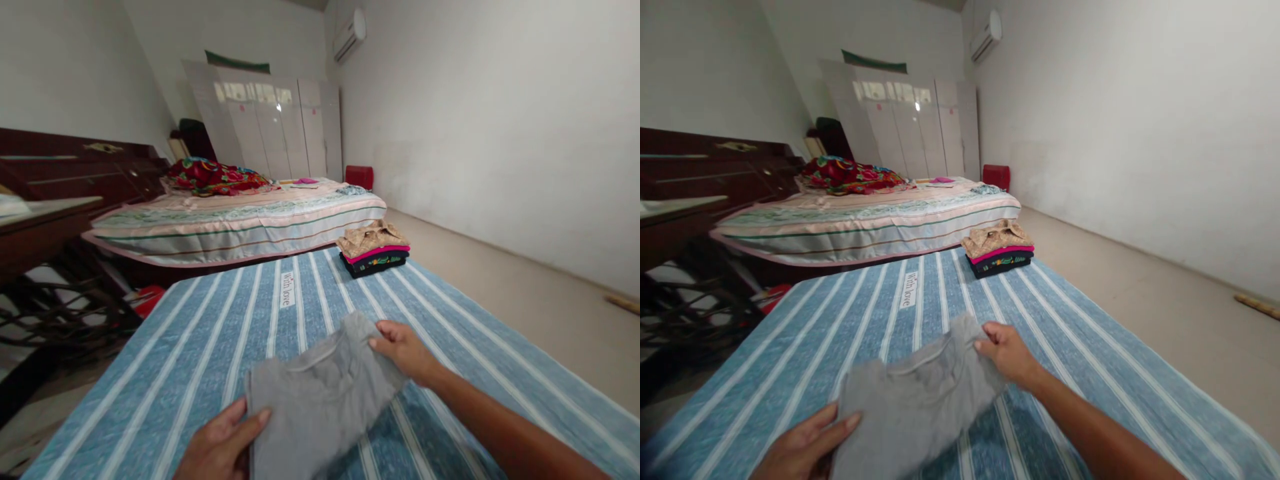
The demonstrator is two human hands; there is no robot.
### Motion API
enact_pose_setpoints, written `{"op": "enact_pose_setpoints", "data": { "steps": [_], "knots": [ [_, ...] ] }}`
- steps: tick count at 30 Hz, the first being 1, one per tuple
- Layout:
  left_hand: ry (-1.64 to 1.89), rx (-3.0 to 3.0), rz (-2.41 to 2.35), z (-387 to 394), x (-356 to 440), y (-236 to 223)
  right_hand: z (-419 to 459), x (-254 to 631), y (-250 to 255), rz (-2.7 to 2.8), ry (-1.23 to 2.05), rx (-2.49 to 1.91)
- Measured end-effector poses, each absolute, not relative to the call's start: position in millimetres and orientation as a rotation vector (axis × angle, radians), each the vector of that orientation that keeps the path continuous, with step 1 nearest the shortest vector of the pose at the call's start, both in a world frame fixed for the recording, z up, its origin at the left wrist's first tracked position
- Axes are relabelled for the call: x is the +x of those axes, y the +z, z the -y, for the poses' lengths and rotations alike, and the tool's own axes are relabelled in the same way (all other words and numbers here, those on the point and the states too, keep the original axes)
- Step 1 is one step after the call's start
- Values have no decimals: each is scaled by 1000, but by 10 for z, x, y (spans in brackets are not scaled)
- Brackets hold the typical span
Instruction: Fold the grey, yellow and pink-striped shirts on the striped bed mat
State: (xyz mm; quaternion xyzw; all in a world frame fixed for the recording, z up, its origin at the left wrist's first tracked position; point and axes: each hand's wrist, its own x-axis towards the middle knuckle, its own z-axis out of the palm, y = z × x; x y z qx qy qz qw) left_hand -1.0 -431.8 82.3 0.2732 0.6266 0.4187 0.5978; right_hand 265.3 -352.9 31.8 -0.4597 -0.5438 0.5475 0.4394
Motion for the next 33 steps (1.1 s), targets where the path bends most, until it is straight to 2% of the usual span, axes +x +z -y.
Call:
{"op": "enact_pose_setpoints", "data": {
  "steps": [4,9,15,22,27,33],
  "knots": [
    [943,858,-1417,3755,394,954,3092,3123,552,1384,1189,-1318],
    [868,942,-1321,3342,820,708,2903,3657,448,1330,1177,-1540],
    [747,940,-1359,3310,1084,481,3079,3914,143,1461,981,-1754],
    [762,1006,-1355,3354,1108,438,3112,3914,68,1613,727,-1852],
    [786,981,-1345,3405,1090,437,3150,3911,31,1612,725,-1839],
    [791,961,-1367,3469,1022,543,3245,3875,172,1522,907,-1714]
  ]
}}
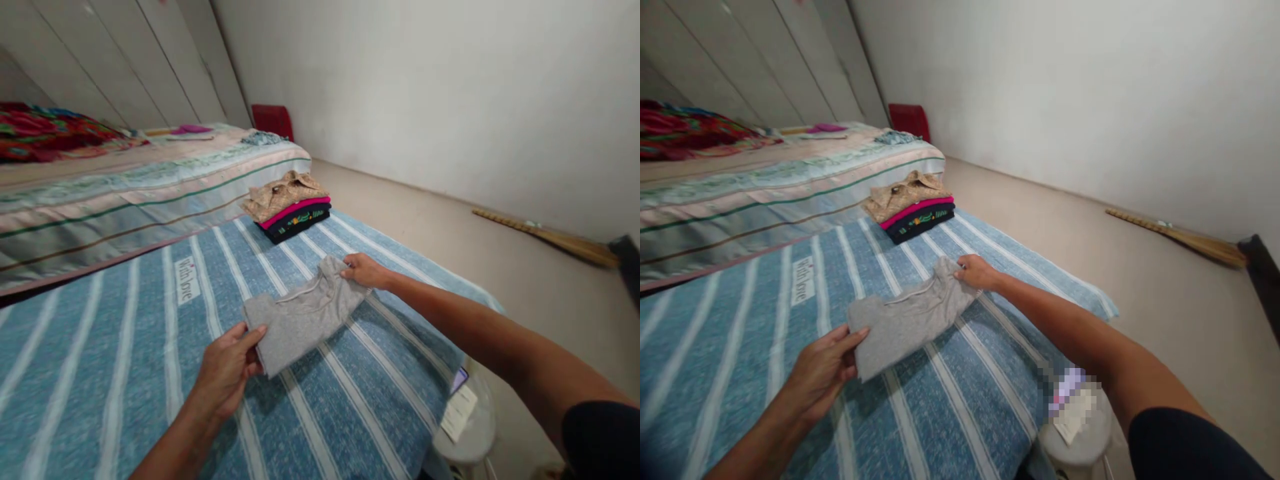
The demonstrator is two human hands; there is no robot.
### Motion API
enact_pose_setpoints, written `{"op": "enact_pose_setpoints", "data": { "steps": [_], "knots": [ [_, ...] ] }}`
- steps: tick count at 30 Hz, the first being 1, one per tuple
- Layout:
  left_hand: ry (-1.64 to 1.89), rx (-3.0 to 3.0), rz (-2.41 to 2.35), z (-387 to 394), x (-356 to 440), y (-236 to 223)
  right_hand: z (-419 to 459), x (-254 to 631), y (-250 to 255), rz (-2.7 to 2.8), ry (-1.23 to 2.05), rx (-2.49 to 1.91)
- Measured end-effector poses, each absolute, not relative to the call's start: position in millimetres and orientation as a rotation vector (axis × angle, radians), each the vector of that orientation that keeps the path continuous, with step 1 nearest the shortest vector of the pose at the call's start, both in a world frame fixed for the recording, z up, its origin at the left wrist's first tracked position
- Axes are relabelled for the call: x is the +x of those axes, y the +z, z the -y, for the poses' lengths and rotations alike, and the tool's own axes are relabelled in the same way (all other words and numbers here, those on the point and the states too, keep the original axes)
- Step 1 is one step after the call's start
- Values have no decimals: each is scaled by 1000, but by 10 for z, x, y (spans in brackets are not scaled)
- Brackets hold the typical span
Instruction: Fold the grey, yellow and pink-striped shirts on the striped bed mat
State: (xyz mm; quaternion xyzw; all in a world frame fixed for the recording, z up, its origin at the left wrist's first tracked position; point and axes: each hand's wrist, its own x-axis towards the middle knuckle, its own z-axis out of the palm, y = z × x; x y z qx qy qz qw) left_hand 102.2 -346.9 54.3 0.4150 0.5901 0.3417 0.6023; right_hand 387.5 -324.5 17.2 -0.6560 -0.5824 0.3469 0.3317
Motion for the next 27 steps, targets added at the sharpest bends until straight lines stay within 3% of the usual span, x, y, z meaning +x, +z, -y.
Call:
{"op": "enact_pose_setpoints", "data": {
  "steps": [8,18,21,27],
  "knots": [
    [854,991,-1262,3140,1014,856,2847,3890,544,1405,1071,-1466],
    [1289,1233,-1036,1270,1510,1581,911,4299,1557,1365,645,-1461],
    [1277,1162,-1149,734,1717,1483,431,4366,1484,1313,465,-1570],
    [1112,1026,-1284,304,1852,892,6,4352,702,1239,287,-1848]
  ]
}}
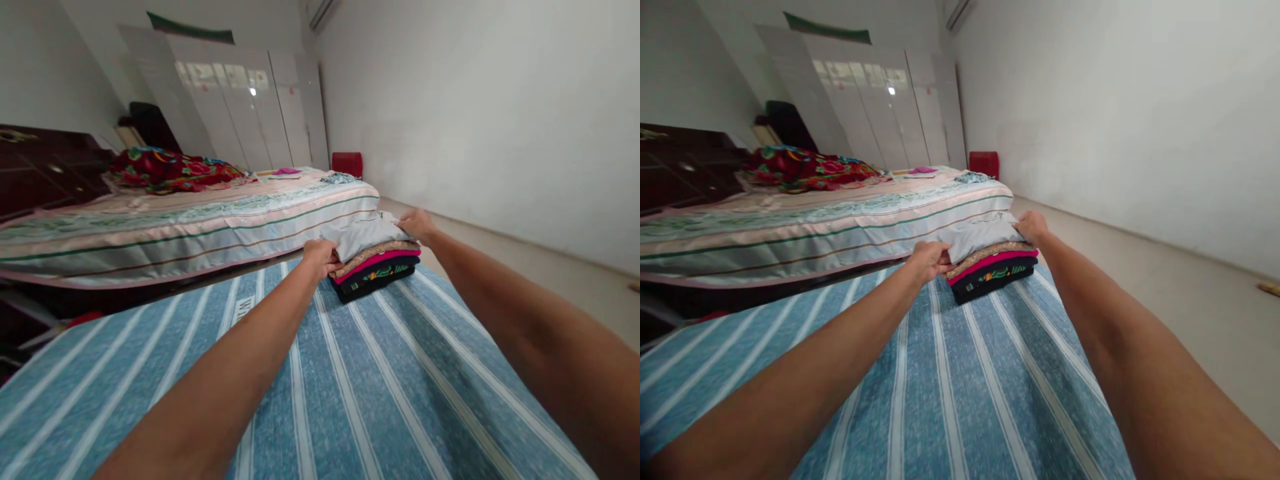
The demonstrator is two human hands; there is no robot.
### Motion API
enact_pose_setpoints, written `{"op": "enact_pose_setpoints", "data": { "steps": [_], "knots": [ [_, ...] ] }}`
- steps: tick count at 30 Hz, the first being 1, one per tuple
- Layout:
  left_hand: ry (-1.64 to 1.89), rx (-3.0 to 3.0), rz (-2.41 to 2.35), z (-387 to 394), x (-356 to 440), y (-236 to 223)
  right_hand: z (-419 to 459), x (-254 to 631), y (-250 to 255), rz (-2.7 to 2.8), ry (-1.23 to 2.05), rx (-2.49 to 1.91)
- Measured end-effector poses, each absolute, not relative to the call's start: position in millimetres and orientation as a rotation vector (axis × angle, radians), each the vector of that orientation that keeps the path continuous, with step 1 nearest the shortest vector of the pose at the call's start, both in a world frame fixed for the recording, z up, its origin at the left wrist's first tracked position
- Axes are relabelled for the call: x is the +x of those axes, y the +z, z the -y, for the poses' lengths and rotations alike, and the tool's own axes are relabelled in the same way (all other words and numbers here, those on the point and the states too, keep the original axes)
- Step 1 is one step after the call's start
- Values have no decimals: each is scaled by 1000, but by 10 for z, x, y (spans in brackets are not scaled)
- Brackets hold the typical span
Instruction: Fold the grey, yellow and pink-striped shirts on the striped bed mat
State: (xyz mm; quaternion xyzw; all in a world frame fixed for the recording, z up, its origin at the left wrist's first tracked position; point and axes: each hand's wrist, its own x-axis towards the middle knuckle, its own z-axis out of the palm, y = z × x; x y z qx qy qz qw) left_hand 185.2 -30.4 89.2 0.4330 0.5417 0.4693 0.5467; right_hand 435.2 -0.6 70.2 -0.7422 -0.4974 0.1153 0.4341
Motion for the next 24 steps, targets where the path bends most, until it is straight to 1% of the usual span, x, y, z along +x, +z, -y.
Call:
{"op": "enact_pose_setpoints", "data": {
  "steps": [2,4,10,16,18,21,24],
  "knots": [
    [1088,1014,-1285,295,1816,806,-5,4352,548,1238,237,-1899],
    [1074,1015,-1281,307,1781,795,24,4349,516,1238,168,-1934],
    [1095,1065,-1308,405,1763,860,274,4157,752,1276,-60,-1957],
    [1114,1138,-1382,685,1655,876,768,3976,877,1598,-187,-1815],
    [1085,1200,-1398,850,1582,862,997,4008,883,1715,-137,-1780],
    [967,1254,-1394,1201,1450,789,1427,4095,842,1871,105,-1724],
    [773,1334,-1467,1666,1282,650,1973,4160,729,1945,344,-1692]
  ]
}}
